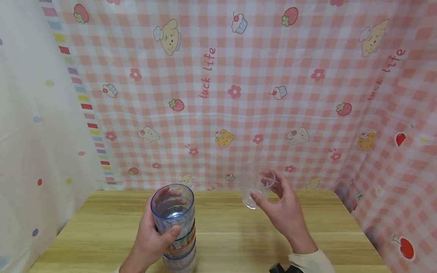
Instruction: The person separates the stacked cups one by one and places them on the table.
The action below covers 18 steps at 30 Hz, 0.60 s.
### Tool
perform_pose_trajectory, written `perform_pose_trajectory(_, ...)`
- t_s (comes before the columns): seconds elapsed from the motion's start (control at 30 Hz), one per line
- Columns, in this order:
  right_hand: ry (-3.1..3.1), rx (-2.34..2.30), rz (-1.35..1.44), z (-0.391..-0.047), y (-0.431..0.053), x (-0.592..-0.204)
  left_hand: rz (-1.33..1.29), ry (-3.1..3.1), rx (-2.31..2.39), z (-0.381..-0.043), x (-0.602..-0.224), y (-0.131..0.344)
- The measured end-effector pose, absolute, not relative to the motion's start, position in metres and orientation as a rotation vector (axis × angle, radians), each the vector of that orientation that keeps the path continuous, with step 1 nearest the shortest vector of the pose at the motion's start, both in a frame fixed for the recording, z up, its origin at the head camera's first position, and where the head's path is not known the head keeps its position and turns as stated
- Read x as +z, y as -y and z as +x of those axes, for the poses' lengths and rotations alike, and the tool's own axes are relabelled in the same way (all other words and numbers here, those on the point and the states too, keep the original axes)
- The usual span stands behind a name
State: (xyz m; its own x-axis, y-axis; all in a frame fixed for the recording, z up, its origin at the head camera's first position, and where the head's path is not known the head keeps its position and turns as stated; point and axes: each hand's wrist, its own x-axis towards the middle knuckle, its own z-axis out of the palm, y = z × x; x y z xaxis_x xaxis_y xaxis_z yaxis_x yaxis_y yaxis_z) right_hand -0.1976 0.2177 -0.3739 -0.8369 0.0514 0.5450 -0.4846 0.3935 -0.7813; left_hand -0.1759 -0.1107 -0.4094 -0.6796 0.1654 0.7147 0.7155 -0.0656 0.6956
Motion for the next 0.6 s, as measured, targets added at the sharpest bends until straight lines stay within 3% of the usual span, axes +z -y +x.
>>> perform_pose_trajectory(0.6,2.307,1.466,0.171,-0.205,-0.242,-0.402,-0.958,1.799,-1.765,-0.177,-0.411,0.11)
